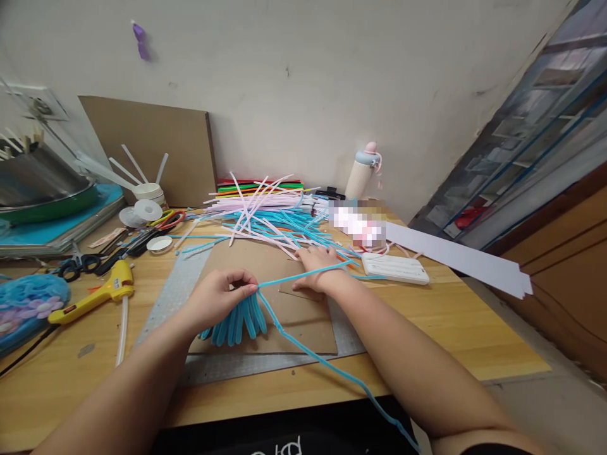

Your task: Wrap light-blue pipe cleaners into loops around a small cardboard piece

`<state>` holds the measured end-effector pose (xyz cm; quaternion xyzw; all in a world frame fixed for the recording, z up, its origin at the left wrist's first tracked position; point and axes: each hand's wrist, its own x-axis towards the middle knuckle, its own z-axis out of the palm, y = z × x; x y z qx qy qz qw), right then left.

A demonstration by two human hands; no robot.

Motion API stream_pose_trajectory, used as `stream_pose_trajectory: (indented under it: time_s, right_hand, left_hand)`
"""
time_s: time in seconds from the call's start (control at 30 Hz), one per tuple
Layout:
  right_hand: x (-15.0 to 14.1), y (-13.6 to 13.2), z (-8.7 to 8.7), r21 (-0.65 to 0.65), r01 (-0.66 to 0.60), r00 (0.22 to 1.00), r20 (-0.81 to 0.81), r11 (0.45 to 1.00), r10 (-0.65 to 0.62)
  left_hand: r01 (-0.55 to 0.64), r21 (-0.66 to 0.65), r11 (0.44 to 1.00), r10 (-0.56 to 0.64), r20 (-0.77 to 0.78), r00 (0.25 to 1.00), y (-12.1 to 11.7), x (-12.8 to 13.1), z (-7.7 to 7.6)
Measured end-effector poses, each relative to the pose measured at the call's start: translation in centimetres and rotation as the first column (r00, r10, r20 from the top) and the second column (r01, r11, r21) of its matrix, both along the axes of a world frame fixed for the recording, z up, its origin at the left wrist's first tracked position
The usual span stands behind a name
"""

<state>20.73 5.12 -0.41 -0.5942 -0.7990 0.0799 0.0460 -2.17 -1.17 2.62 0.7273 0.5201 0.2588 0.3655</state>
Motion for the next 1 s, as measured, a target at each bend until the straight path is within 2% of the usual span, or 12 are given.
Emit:
stream_pose_trajectory:
  time_s: [0.07,0.13,0.23,0.33,0.47,0.53,0.7,0.8,1.0]
  right_hand:
    - [0.0,-0.4,-0.1,0.011,0.018,0.996,-0.089,1.000,-0.017]
    - [0.3,-0.7,-0.1,-0.011,0.021,0.964,-0.266,1.000,-0.024]
    - [1.0,-1.0,-0.4,-0.131,-0.028,0.837,-0.545,0.991,-0.048]
    - [1.3,-1.5,-0.7,-0.281,-0.112,0.721,-0.683,0.953,-0.116]
    - [0.4,-2.7,-0.3,-0.461,-0.252,0.623,-0.750,0.851,-0.222]
    - [-0.2,-3.3,0.2,-0.489,-0.317,0.573,-0.781,0.813,-0.247]
    - [-0.8,-4.2,1.3,-0.448,-0.280,0.431,-0.849,0.849,-0.306]
    - [-0.7,-4.4,1.6,-0.464,-0.261,0.339,-0.865,0.847,-0.369]
    - [-0.6,-4.5,1.9,-0.482,-0.289,0.286,-0.868,0.827,-0.406]
  left_hand:
    - [-0.040,-0.001,0.999,0.040,0.054,0.998,0.1,0.0,-0.1]
    - [-0.076,-0.004,0.997,0.076,0.109,0.991,0.1,0.0,-0.1]
    - [-0.078,-0.022,0.997,0.081,0.157,0.984,0.2,-0.1,-0.2]
    - [-0.065,-0.038,0.997,0.070,0.163,0.984,0.3,-0.1,-0.4]
    - [-0.064,-0.072,0.995,0.075,0.161,0.984,0.5,0.0,-0.5]
    - [-0.066,-0.087,0.994,0.079,0.154,0.985,0.7,0.0,-0.5]
    - [-0.057,-0.143,0.988,0.079,0.157,0.984,0.8,-0.1,-0.6]
    - [-0.029,-0.166,0.986,0.062,0.199,0.978,0.8,-0.2,-0.8]
    - [-0.004,-0.186,0.983,0.043,0.203,0.978,0.8,-0.3,-0.9]
